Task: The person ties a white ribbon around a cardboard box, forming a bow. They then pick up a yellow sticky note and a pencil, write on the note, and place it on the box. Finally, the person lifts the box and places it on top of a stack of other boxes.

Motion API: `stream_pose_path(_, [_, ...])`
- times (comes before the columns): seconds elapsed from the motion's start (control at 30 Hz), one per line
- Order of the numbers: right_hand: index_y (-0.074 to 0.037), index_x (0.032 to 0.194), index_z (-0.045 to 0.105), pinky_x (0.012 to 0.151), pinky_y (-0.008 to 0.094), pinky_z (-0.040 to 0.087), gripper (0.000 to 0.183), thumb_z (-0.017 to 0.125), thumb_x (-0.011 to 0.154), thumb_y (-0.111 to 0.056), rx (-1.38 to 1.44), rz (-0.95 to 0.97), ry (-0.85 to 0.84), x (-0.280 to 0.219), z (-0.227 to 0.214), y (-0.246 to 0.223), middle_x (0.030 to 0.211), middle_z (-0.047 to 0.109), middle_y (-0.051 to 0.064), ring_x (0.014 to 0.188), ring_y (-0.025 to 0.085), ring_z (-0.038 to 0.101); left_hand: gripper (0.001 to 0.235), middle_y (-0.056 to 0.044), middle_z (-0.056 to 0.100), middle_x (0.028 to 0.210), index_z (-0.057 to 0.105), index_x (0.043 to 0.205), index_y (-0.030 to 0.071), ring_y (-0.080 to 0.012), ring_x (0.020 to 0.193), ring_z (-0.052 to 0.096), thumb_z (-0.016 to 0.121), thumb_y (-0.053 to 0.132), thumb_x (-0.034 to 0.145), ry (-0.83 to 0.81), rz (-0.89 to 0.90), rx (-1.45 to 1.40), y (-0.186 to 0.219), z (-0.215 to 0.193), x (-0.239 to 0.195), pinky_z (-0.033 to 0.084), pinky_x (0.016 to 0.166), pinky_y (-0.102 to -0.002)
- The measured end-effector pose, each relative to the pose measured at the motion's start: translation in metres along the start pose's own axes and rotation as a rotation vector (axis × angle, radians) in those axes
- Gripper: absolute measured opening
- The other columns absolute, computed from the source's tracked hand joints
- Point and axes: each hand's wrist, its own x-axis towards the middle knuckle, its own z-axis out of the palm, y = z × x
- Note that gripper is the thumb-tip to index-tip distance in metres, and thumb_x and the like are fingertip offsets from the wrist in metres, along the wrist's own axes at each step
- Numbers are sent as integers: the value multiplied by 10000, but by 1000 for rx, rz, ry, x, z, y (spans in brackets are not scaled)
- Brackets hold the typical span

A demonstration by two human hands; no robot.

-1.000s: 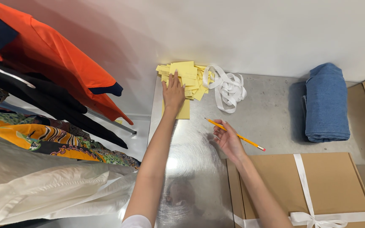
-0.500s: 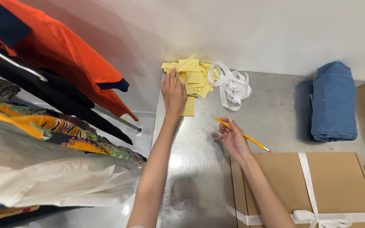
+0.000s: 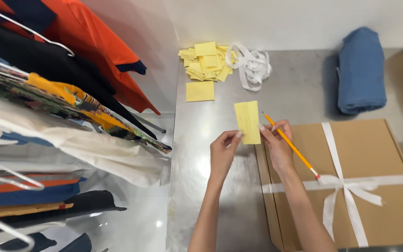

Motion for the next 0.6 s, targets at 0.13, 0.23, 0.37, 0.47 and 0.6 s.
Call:
stream_pose_path(0.13, [-169, 975, 399, 734, 218, 606, 368, 743, 931, -45, 4, -52, 51, -47, -14, -27, 937, 716, 61, 827, 132, 730, 135, -26, 737, 906, 753, 922, 78, -164, 892, 747, 843, 132, 837, -15, 174, 156, 14, 22, -29, 607, 815, -247])
stream_pose_path(0.23, [-169, 997, 377, 779, 249, 597, 400, 728, 907, 0, -28, -79, 31, -65, -29, -41, 1030, 708, 85, 901, 138, 714, 283, -11, 689, 889, 709, 902, 81, -170, 895, 727, 914, 196, 745, -49, 217, 196, 17, 40, -46, 602, 824, -245])
stream_pose_path(0.37, [-157, 995, 376, 739, 283, 635, 413, 703, 882, 69, 152, -47, -62, -70, -69, -48, 942, 706, 101, 789, 198, 738, 444, -139, 646, 963, 594, 977, 34, -273, 921, 696, 925, 182, 721, -82, 192, 158, 19, 73, -72, 597, 832, -353])
stream_pose_path(0.47, [-155, 985, 383, 740, 271, 635, 401, 695, 875, 73, 182, -22, -97, -74, -108, -57, 953, 708, 89, 801, 187, 738, 447, -156, 657, 968, 545, 1013, 42, -242, 891, 680, 901, 171, 775, -53, 191, 111, 3, 105, -93, 582, 808, -344])
stream_pose_path(0.6, [-144, 969, 398, 758, 269, 632, 369, 687, 872, 64, 147, -19, -125, -83, -156, -97, 1016, 704, 78, 848, 141, 712, 403, -189, 676, 986, 563, 1052, 38, -273, 877, 702, 854, 227, 847, 60, 336, 307, 2, 161, -126, 577, 847, -371])
